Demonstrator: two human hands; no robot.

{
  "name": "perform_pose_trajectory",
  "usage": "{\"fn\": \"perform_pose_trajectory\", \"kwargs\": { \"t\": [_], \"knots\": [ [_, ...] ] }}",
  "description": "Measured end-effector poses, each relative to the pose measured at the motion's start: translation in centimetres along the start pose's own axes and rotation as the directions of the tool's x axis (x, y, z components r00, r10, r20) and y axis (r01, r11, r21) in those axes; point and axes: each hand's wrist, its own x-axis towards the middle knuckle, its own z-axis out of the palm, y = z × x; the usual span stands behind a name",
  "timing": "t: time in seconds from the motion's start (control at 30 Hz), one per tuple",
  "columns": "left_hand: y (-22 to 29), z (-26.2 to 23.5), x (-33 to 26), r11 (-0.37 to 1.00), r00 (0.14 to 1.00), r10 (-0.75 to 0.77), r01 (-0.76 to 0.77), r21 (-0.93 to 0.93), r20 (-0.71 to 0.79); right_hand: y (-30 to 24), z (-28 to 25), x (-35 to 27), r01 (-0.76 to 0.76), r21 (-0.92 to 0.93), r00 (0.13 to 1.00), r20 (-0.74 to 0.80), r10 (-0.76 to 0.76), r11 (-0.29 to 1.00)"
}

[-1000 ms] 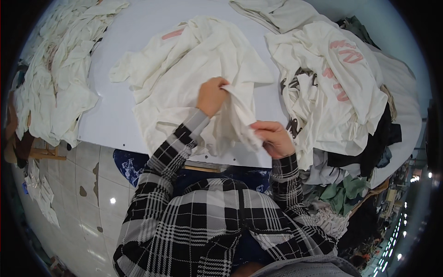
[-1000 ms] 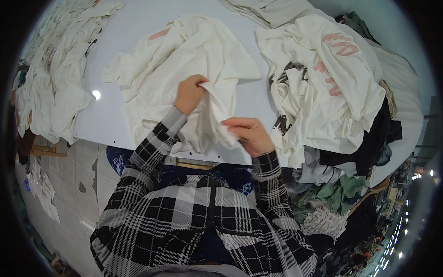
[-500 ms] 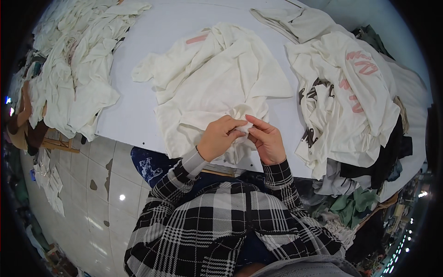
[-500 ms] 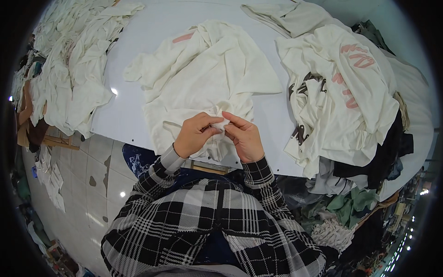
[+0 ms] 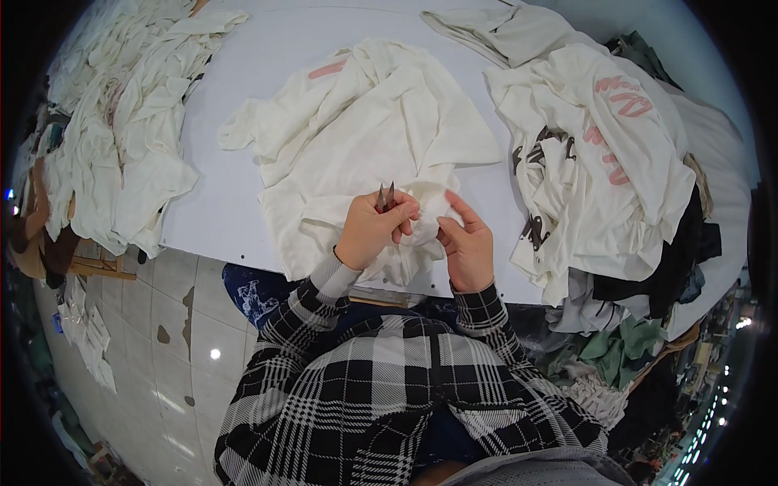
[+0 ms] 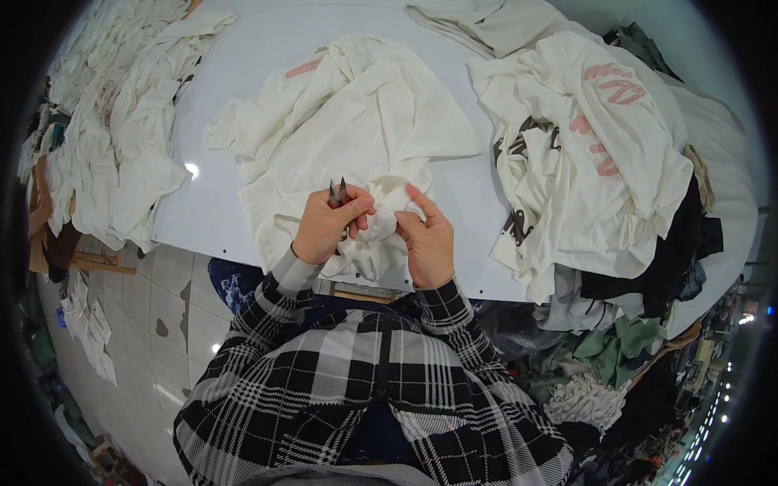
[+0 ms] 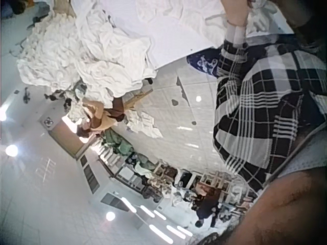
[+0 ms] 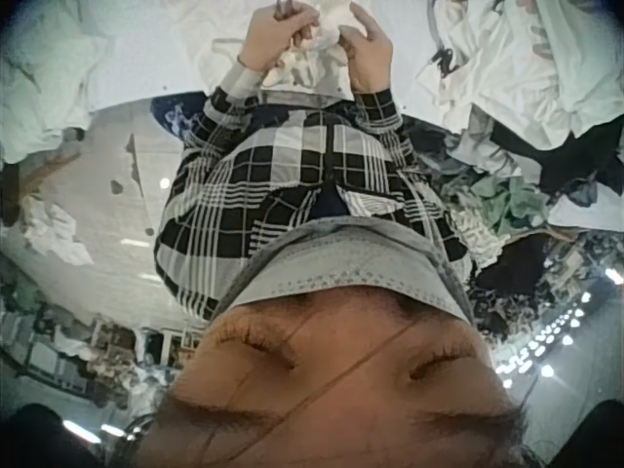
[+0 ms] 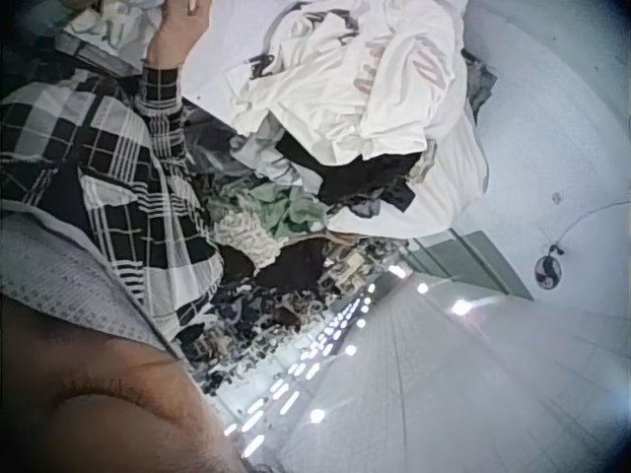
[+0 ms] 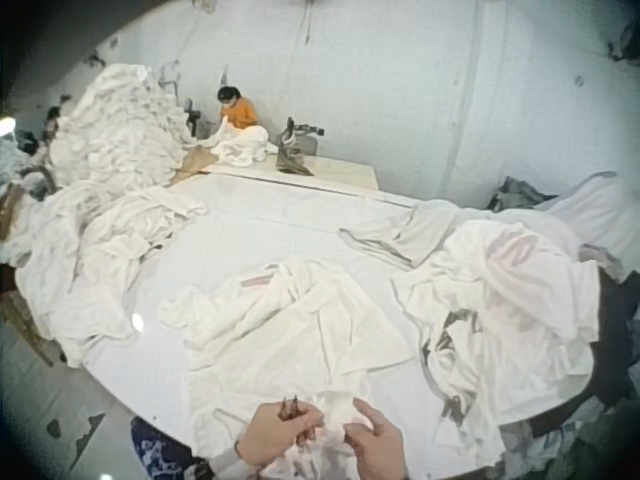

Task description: Trimming loose threads from white t-shirts using small snips.

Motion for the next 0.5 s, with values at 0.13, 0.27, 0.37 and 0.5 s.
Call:
{"fn": "perform_pose_trajectory", "kwargs": {
  "t": [0.13, 0.27, 0.37, 0.5],
  "knots": [
    [1.4, -0.1, -0.3, 0.979, 0.998, 0.004, -0.018, 0.201, 0.069, -0.8, 1.7, -1.3, 0.497, -0.443, 0.865, 0.182, -0.468, 0.746],
    [3.0, 0.3, 0.0, 0.68, 0.866, 0.368, -0.498, 0.538, 0.338, -0.8, 1.0, -0.4, 0.444, -0.458, 0.887, 0.345, -0.306, 0.771],
    [3.1, 0.9, 0.4, 0.656, 0.842, 0.382, -0.537, 0.53, 0.38, -0.2, -0.1, 0.4, 0.524, -0.512, 0.843, 0.423, -0.331, 0.681],
    [3.8, 1.1, 0.2, 0.677, 0.931, 0.341, -0.342, 0.652, 0.134, -0.4, -0.9, 1.0, 0.24, -0.448, 0.966, 0.197, -0.167, 0.861]
  ]
}}
